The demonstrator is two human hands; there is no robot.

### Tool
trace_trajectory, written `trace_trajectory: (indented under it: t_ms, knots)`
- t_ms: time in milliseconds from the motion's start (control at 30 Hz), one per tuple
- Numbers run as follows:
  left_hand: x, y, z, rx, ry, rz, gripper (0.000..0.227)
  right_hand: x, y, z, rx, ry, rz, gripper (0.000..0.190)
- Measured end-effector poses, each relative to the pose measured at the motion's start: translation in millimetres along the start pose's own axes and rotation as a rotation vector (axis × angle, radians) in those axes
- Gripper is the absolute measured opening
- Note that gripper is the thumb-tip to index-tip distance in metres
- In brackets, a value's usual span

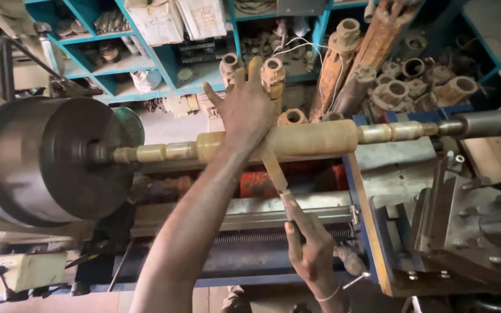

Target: The person uses a chisel to shape a cylindrical wooden piece mounted on a lathe. They hold the chisel with both hands and guide it along the spinning wood to remove material and smooth the surface.

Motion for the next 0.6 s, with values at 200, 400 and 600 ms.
trace_trajectory:
  t_ms: [200,400,600]
  knots:
    - [-7,-10,-1,-0.003,0.022,-0.010,0.058,19,-10,-11,-0.071,-0.178,-0.103,0.038]
    - [7,-6,-5,0.051,-0.053,-0.020,0.049,18,-10,-18,0.035,-0.042,0.027,0.040]
    - [18,6,-9,0.045,0.003,0.054,0.044,21,-1,-5,0.022,-0.095,-0.050,0.039]
Point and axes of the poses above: each hand's wrist, its own z-axis away from the middle knuckle, its own y-axis out of the palm, x = y × z, the point moved 9 cm from there along -z, towards the middle knuckle, and after that the axes turned 13 degrees about z, right-handed, at the moved point
